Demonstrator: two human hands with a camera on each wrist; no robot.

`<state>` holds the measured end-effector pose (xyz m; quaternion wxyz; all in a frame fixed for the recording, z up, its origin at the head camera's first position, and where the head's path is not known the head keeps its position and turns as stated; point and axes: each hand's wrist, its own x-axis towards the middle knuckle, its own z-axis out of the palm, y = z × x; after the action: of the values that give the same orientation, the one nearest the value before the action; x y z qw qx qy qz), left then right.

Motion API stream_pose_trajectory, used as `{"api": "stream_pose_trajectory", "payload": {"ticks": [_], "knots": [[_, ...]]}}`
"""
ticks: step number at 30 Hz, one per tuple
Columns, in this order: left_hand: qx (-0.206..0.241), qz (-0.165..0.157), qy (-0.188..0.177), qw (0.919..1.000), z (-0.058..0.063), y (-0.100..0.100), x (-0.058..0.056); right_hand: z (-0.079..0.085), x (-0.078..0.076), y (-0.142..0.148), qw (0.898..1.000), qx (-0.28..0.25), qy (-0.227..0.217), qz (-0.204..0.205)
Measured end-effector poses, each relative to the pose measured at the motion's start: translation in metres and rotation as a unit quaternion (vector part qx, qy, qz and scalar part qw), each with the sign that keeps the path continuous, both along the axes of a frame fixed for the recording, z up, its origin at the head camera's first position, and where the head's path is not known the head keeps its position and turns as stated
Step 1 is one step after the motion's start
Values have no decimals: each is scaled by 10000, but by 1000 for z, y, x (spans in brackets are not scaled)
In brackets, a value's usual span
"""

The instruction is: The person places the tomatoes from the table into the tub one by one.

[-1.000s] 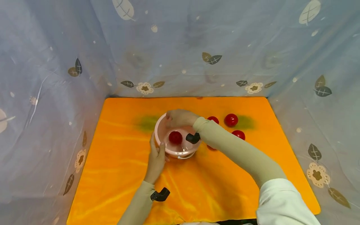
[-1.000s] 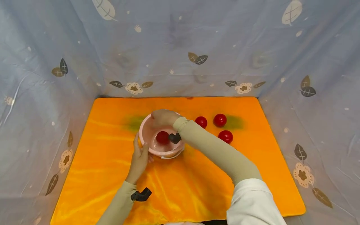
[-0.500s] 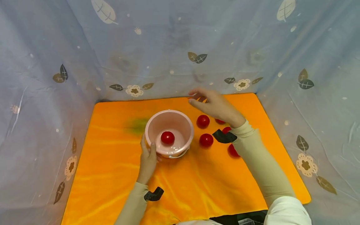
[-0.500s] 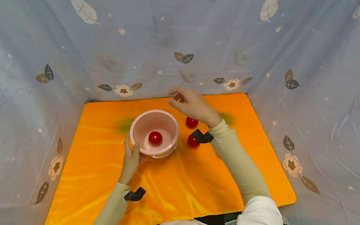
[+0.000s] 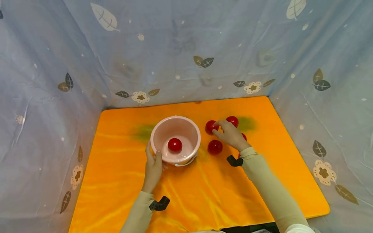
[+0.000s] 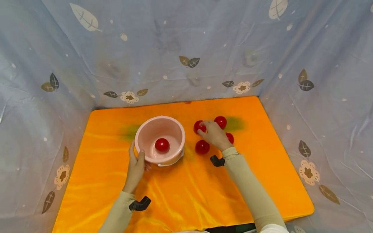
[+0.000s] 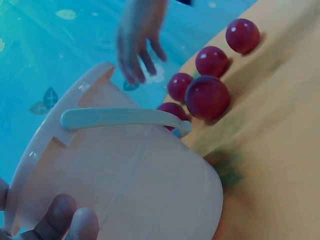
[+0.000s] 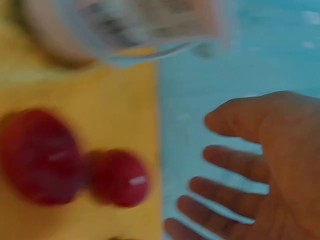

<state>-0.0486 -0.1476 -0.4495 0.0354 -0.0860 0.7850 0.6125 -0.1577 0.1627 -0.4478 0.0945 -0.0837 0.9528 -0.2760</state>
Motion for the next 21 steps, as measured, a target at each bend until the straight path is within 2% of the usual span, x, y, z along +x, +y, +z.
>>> {"api": "stream_pose_trajectory", "payload": {"ticks": [2,4,9,15,21], "knots": [[48,31,-26,10000,-4,0,-2,-22,0,-2,9996,252,115,-55],[113,63,-9,9999,-13,-1,-4,-38,1,-4,9987,437,269,-69],[150,171,111,9997,-34,-1,-10,-57,4,-8,9958,815,410,-104],[121,266,205,9994,-33,-1,-11,-67,8,-14,9930,1130,326,-72],[78,298,134,9994,-28,-1,-13,-77,12,-15,9943,1059,8,-123]]}}
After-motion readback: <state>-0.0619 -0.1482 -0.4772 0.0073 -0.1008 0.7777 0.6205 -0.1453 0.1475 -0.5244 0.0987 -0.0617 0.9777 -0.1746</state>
